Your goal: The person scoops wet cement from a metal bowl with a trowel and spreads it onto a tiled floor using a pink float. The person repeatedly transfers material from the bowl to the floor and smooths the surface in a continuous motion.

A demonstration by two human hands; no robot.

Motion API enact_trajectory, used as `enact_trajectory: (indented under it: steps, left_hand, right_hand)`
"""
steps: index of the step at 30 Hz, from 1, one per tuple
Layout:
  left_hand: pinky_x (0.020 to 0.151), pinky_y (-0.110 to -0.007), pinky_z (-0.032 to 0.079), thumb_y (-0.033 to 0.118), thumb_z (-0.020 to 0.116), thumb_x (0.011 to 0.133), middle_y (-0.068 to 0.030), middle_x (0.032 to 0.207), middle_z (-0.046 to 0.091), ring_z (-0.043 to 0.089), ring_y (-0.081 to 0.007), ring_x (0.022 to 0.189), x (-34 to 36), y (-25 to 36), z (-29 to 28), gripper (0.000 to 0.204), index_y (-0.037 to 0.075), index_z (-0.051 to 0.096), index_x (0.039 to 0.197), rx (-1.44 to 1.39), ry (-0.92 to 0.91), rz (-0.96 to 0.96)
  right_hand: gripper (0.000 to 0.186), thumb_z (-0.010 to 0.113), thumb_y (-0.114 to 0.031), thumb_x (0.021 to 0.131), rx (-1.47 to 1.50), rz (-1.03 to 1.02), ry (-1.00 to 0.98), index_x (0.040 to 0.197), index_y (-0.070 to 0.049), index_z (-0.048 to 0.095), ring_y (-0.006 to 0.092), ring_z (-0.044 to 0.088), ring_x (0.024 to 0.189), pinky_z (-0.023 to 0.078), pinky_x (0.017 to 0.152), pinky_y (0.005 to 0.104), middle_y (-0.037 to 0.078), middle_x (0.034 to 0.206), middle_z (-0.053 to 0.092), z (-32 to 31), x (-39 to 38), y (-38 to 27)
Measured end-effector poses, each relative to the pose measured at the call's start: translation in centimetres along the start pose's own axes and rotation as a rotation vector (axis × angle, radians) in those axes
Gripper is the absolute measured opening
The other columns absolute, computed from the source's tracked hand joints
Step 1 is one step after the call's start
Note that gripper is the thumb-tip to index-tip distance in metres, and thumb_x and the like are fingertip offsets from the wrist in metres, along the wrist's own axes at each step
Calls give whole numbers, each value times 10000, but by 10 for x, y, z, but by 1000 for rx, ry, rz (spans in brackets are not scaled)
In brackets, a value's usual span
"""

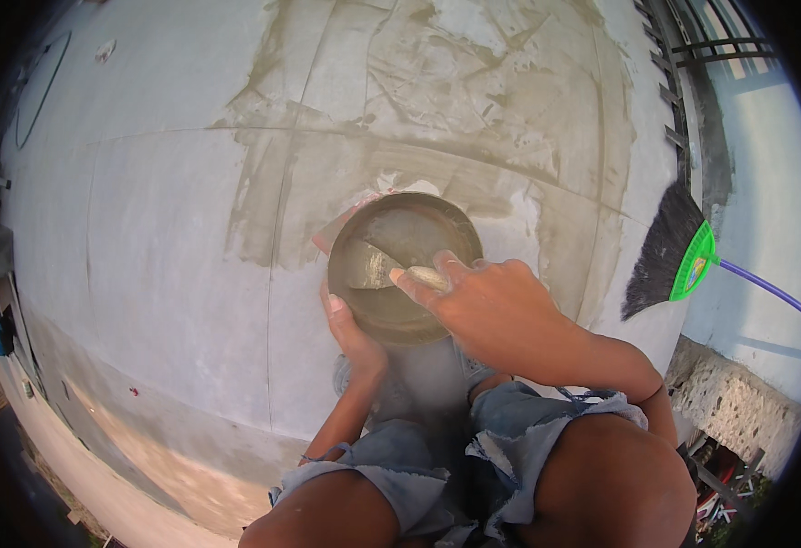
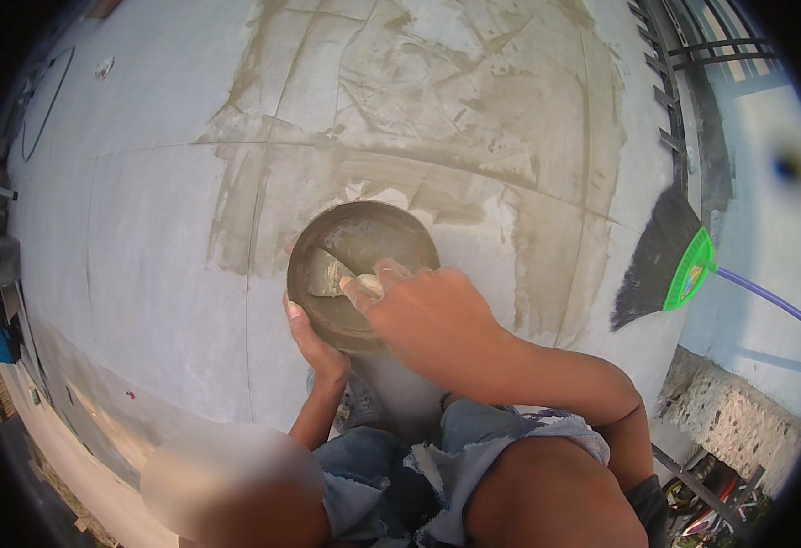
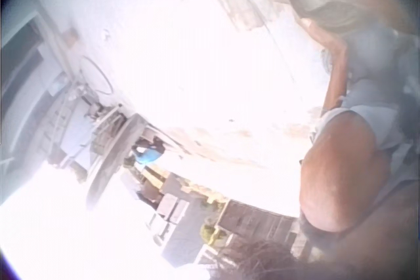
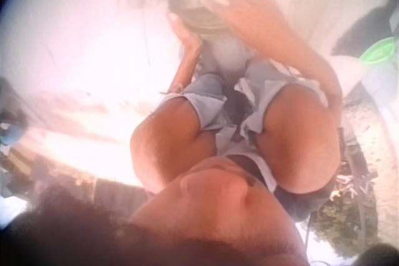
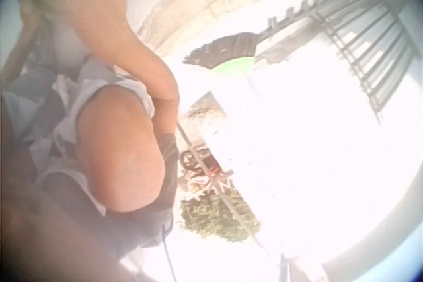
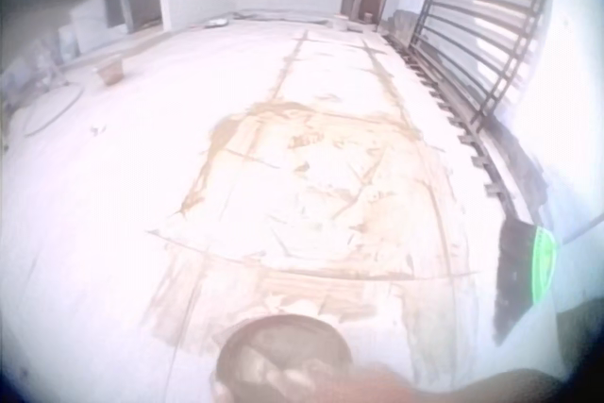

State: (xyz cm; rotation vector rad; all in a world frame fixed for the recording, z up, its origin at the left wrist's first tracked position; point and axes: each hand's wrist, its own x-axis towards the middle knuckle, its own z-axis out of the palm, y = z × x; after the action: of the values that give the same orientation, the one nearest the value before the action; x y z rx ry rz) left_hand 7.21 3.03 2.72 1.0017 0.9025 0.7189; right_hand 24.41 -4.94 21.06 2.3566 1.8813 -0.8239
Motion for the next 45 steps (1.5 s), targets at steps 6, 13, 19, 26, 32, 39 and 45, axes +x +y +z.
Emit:
enact_trajectory:
  steps: [6,13,19,26,32,39,45]
  left_hand:
    - [1203,-406,365,423,283,1168,-164,1537,502,473,-264,1435,3,1,-6,618,-20,419,1577,87,30,68]
    - [1203,-412,367,427,287,1174,-167,1537,498,476,-260,1430,3,-2,-11,616,-18,413,1580,51,7,45]
    - [1207,-412,361,425,288,1174,-167,1541,493,471,-260,1434,1,0,-6,615,-21,407,1581,47,-6,46]
    - [1211,-412,355,422,289,1175,-168,1545,486,465,-260,1438,3,2,-12,615,-25,400,1582,71,13,62]
    - [1215,-411,350,420,290,1176,-169,1548,480,460,-260,1442,2,3,0,615,-29,394,1583,36,-24,60]
    - [1220,-411,343,417,291,1177,-169,1552,473,454,-260,1446,2,3,-6,614,-33,388,1584,52,-16,68]
    - [1224,-411,338,415,292,1177,-170,1556,468,449,-260,1449,4,7,3,614,-36,382,1584,7,-56,64]
  right_hand:
    - [688,692,-79,866,-126,147,30,1538,-26,553,322,735,733,569,620,417,175,1008,695,0,-9,14]
    - [529,594,-227,1040,-53,133,-159,1558,-129,553,363,717,695,558,607,465,244,1083,696,-9,-27,11]
    - [531,595,-254,1049,-72,210,-64,1565,-138,544,374,711,687,563,615,470,235,1042,693,6,-13,12]
    - [525,606,-221,1039,-38,155,-130,1560,-171,563,368,722,714,564,597,450,223,1038,692,6,-29,2]
    - [513,632,-216,1029,-126,70,116,1540,-219,594,372,715,691,570,608,458,228,1087,697,17,-2,10]
    - [509,654,-259,1023,-44,251,-129,1530,-239,609,382,730,725,576,626,475,210,1124,716,1,-19,6]
    - [477,649,-262,1028,-51,51,78,1505,-279,634,344,717,704,555,589,456,168,1038,690,2,-13,3]
